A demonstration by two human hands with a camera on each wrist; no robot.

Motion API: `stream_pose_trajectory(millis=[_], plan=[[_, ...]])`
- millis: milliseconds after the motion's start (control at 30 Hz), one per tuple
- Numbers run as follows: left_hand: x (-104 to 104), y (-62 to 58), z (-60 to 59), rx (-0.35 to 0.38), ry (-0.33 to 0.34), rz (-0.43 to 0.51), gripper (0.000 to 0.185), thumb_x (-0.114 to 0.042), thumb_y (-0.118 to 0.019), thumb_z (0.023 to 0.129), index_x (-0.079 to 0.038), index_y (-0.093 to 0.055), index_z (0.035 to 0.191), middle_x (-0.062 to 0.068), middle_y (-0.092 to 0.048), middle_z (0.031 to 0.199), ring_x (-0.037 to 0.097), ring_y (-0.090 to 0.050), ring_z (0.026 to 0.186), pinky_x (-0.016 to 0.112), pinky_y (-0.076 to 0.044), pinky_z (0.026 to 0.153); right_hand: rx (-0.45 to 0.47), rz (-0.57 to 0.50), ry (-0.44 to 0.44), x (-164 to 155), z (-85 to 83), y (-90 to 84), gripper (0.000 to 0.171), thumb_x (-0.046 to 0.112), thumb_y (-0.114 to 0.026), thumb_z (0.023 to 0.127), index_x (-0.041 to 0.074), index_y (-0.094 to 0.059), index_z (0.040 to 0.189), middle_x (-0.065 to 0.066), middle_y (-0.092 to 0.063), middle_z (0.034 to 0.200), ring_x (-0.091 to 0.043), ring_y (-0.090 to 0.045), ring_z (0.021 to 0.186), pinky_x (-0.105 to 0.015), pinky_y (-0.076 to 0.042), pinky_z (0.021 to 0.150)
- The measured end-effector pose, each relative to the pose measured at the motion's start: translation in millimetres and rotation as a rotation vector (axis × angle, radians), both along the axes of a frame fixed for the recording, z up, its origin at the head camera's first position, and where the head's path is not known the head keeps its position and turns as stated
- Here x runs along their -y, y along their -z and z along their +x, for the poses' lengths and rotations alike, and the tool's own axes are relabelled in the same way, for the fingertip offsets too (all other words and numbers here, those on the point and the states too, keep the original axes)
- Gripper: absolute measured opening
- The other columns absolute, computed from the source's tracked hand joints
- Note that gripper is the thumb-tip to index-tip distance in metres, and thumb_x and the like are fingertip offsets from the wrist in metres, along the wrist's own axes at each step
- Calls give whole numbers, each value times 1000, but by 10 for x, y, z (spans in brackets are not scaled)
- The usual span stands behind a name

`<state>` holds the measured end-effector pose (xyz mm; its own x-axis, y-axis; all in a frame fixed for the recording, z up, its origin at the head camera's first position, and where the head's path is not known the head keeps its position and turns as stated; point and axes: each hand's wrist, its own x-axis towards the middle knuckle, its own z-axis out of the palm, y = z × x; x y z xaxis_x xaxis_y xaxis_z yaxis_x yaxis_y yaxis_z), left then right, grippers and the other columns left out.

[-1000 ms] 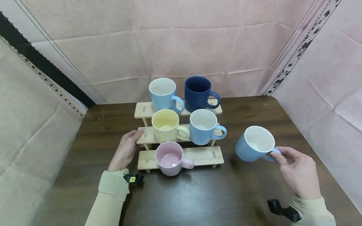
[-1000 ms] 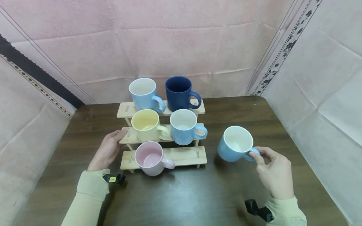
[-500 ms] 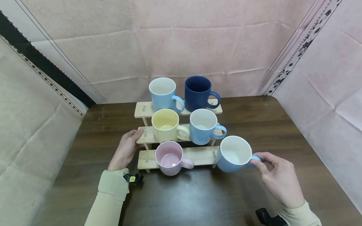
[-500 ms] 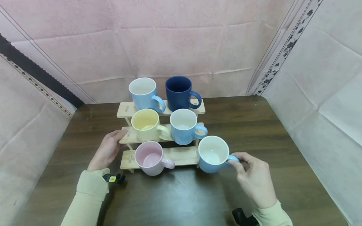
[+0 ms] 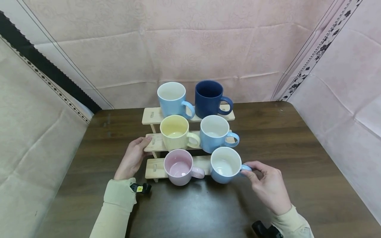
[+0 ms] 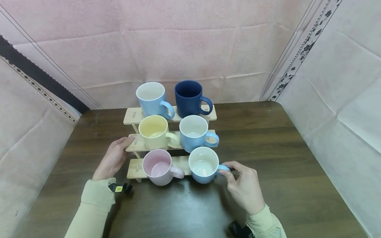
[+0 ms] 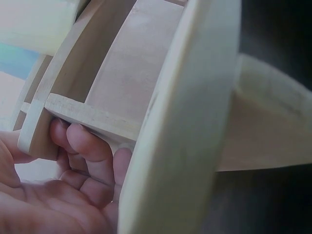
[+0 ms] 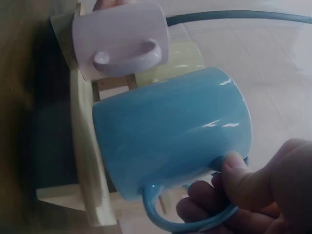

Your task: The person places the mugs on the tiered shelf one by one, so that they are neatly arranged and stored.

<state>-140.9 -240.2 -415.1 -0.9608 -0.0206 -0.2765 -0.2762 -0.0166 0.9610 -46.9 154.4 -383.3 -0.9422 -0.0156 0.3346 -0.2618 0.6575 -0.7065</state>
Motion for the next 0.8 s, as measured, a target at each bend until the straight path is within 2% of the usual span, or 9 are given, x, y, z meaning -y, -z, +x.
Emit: stream_pose_trajectory(millis=[233, 467, 667, 800], plan=[[-2, 1, -2, 9, -4, 0, 45, -37, -51, 101, 4, -50, 117, 6, -54, 99, 15, -55, 86, 32, -45, 85, 14, -8, -25, 94, -70, 63, 14, 7, -81, 79, 13, -73, 89, 6, -69, 80, -8, -56, 62, -20, -40, 45], [-1, 9, -5, 8, -8, 13, 42, -37, -51, 101, 3, -50, 114, 5, -54, 97, 15, -55, 85, 31, -46, 83, 62, -10, -34, 146, -87, 99, 13, 8, -80, 80, 13, -73, 89, 5, -66, 77, -4, -41, 47, -23, -36, 41], [-1, 10, -6, 7, -14, 24, 39, -37, -52, 101, 2, -52, 109, 4, -54, 95, 15, -55, 83, 32, -46, 84, 107, -33, -41, 152, -80, 131, 12, 8, -79, 82, 13, -71, 89, 2, -65, 78, -5, -46, 50, -24, -39, 44], [1, 7, -3, 13, -10, 14, 42, -38, -51, 101, 2, -51, 113, 5, -53, 98, 16, -55, 85, 39, -43, 90, 155, -67, -70, 143, -78, 135, 11, 8, -76, 85, 12, -69, 91, 1, -65, 82, -9, -59, 62, -23, -48, 56]])
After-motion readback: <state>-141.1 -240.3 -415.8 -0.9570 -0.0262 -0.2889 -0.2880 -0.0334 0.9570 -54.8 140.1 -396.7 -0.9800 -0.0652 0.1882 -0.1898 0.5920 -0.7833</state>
